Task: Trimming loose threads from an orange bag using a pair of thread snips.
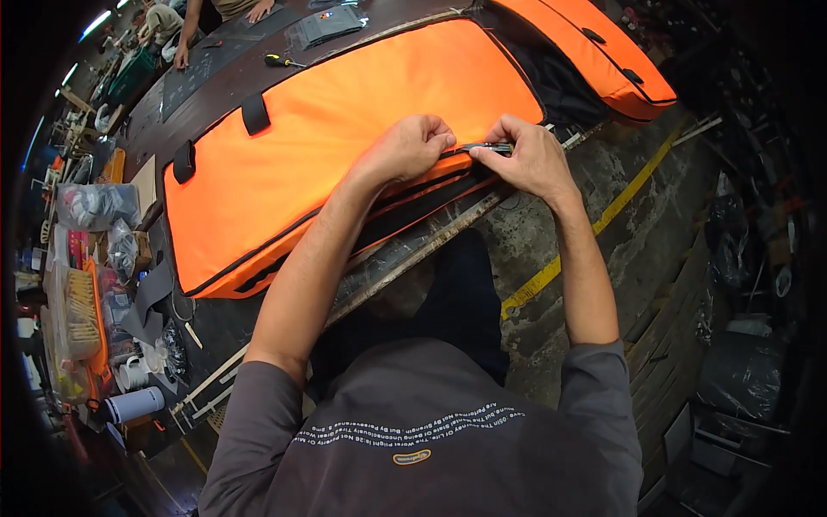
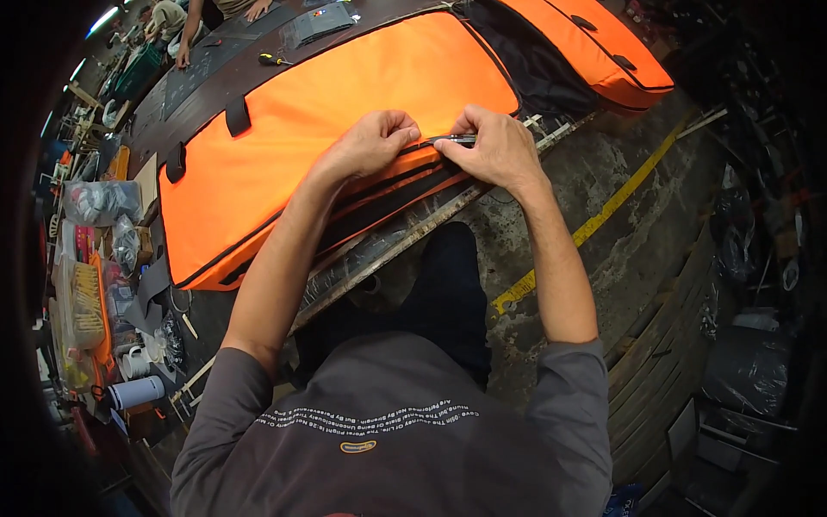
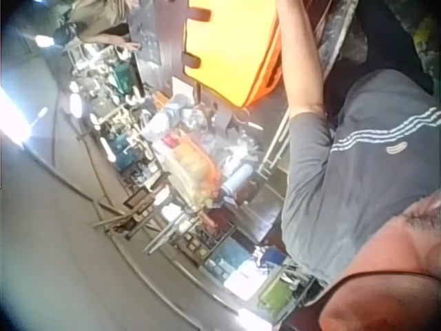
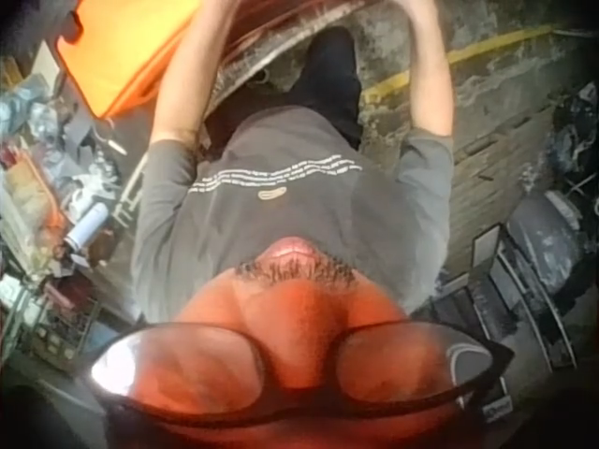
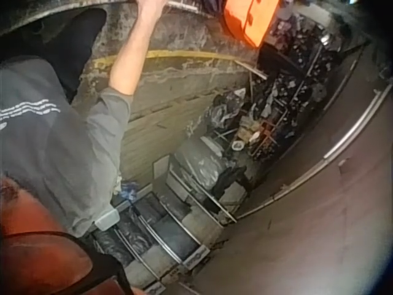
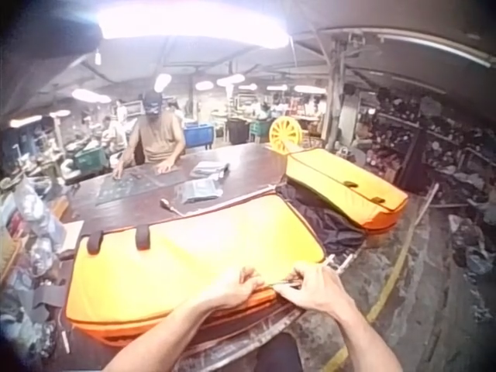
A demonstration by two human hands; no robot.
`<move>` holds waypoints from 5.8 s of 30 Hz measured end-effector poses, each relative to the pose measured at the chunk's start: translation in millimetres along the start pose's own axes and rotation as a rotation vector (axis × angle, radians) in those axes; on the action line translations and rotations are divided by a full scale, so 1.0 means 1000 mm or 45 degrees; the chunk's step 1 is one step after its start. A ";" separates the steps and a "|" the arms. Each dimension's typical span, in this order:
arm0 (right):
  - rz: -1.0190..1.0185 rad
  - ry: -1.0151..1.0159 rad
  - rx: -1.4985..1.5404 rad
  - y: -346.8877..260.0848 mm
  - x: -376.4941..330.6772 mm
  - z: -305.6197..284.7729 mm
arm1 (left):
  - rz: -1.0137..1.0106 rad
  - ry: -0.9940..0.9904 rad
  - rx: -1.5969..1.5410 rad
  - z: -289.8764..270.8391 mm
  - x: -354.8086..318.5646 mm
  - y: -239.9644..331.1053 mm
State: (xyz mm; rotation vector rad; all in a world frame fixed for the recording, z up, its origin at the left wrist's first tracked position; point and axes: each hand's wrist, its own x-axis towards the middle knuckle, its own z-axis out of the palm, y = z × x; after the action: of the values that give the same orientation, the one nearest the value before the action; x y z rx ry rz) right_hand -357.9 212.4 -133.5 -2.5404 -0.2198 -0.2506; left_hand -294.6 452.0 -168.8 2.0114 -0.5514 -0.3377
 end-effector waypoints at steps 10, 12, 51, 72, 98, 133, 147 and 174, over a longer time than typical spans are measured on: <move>0.004 -0.035 -0.001 -0.001 0.002 0.002 | -0.001 0.012 -0.010 -0.001 -0.001 -0.003; 0.019 -0.050 0.018 -0.002 0.001 0.002 | -0.003 0.009 -0.011 -0.002 -0.001 -0.003; -0.040 -0.084 0.164 -0.015 -0.006 0.014 | 0.383 0.254 0.303 -0.041 -0.049 -0.003; 0.004 0.148 0.493 0.020 -0.027 0.028 | 0.721 -0.784 -0.988 -0.035 -0.111 0.023; 0.424 0.144 0.826 0.146 0.101 -0.010 | -0.284 1.140 -1.067 -0.063 -0.215 -0.065; 0.617 -0.345 1.335 -0.141 -0.035 0.178 | -0.284 1.599 0.088 -0.203 -0.319 -0.187; 0.331 -0.500 1.172 -0.118 -0.114 0.165 | -0.204 1.925 0.321 -0.095 -0.380 -0.196; -0.162 1.359 0.850 -0.027 -0.007 0.073 | 0.479 1.689 0.503 -0.111 -0.190 -0.025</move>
State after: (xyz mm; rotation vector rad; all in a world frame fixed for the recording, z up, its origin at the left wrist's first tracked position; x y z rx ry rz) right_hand -361.0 274.8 -180.5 -1.4731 -0.0221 -1.2734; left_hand -401.6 643.5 -136.7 1.9361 -0.1026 1.3384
